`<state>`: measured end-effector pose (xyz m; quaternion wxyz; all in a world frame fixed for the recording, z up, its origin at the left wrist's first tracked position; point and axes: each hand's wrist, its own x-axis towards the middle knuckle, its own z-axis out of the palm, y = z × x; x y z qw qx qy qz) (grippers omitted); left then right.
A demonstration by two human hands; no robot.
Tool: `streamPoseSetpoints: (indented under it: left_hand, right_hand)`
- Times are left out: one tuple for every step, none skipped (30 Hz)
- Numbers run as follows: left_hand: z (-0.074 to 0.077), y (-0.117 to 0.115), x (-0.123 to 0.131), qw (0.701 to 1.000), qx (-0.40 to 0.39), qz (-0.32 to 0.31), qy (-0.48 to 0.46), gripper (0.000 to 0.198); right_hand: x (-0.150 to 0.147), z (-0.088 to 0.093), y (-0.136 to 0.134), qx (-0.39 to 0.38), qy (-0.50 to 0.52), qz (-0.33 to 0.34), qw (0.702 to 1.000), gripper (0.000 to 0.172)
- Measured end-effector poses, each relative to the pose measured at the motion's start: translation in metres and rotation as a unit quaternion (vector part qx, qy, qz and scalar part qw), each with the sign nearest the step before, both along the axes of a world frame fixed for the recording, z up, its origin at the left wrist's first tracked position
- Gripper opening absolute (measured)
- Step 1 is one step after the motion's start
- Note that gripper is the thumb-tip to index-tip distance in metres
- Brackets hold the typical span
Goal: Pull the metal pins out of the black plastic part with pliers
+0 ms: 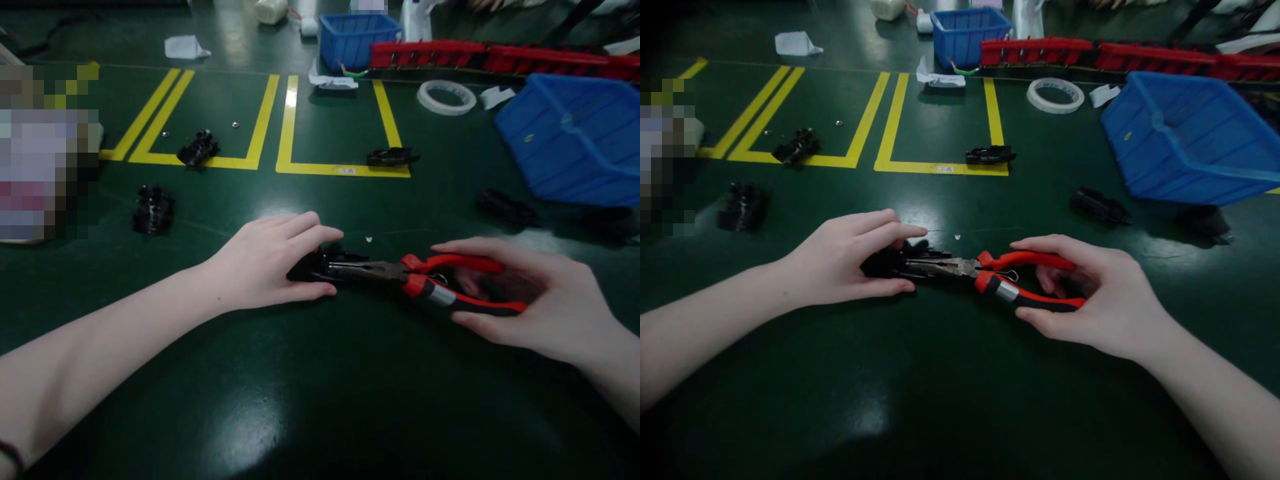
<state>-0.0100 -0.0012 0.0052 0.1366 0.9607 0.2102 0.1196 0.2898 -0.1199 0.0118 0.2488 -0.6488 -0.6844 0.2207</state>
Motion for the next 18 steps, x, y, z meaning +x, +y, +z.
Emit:
streamPoseSetpoints:
  left_hand:
    - [-0.0005,0.0002,-0.0002,1.0,0.003,-0.006,-0.001,0.044]
    - [-0.0009,0.0004,-0.0003,1.0,0.003,-0.012,-0.001,0.04]
    - [-0.0013,0.0005,-0.0003,1.0,0.0,-0.016,0.0,0.036]
    - [-0.0015,0.0007,-0.0003,1.0,-0.003,-0.017,0.001,0.033]
    - [-0.0017,0.0007,-0.0003,1.0,-0.005,-0.016,0.001,0.032]
    - [-0.0018,0.0007,-0.0002,1.0,-0.006,-0.013,0.001,0.032]
    - [-0.0018,0.0006,-0.0001,1.0,-0.006,-0.011,0.0,0.032]
    - [-0.0017,0.0005,0.0,1.0,-0.007,-0.01,0.0,0.033]
    - [-0.0016,0.0003,0.0001,1.0,-0.008,-0.011,0.0,0.033]
    - [-0.0014,0.0002,0.0001,1.0,-0.009,-0.01,0.0,0.033]
    - [-0.0012,0.0002,0.0002,1.0,-0.01,-0.01,0.0,0.033]
    - [-0.001,0.0002,0.0002,1.0,-0.012,-0.01,0.001,0.033]
    - [-0.0008,0.0003,0.0002,1.0,-0.013,-0.01,0.001,0.033]
    - [-0.0007,0.0003,0.0002,1.0,-0.014,-0.01,0.001,0.033]
    - [-0.0007,0.0004,0.0001,1.0,-0.014,-0.01,-0.001,0.033]
    - [-0.0008,0.0004,0.0001,1.0,-0.015,-0.012,-0.004,0.033]
    - [-0.0008,0.0004,0.0,1.0,-0.014,-0.013,-0.008,0.033]
    - [-0.001,0.0004,-0.0001,1.0,-0.015,-0.015,-0.011,0.033]
  right_hand:
    - [-0.0008,0.0004,0.0001,0.005,-0.005,0.002,1.0,0.053]
    - [-0.0016,0.0007,0.0004,0.011,-0.01,0.006,1.0,0.053]
    - [-0.0024,0.0009,0.0007,0.017,-0.015,0.011,1.0,0.053]
    - [-0.0033,0.001,0.001,0.025,-0.021,0.017,0.999,0.052]
    - [-0.0042,0.0011,0.0012,0.032,-0.026,0.024,0.999,0.052]
    - [-0.0051,0.0012,0.0014,0.038,-0.03,0.031,0.998,0.052]
    - [-0.006,0.0012,0.0014,0.042,-0.034,0.036,0.998,0.052]
    - [-0.0066,0.0012,0.0013,0.045,-0.037,0.041,0.997,0.051]
    - [-0.0071,0.0011,0.0011,0.047,-0.038,0.045,0.997,0.051]
    - [-0.0072,0.0009,0.0008,0.051,-0.04,0.047,0.997,0.051]
    - [-0.0071,0.0007,0.0005,0.054,-0.043,0.05,0.996,0.05]
    - [-0.0068,0.0005,0.0003,0.057,-0.046,0.052,0.996,0.05]
    - [-0.0062,0.0003,0.0001,0.059,-0.049,0.053,0.996,0.051]
    - [-0.0055,0.0002,0.0,0.059,-0.051,0.053,0.996,0.053]
    - [-0.0048,0.0002,0.0001,0.055,-0.051,0.053,0.996,0.055]
    - [-0.0041,0.0003,0.0002,0.05,-0.05,0.053,0.996,0.058]
    - [-0.0036,0.0005,0.0004,0.045,-0.051,0.054,0.996,0.06]
    - [-0.0032,0.0008,0.0006,0.042,-0.056,0.058,0.996,0.061]
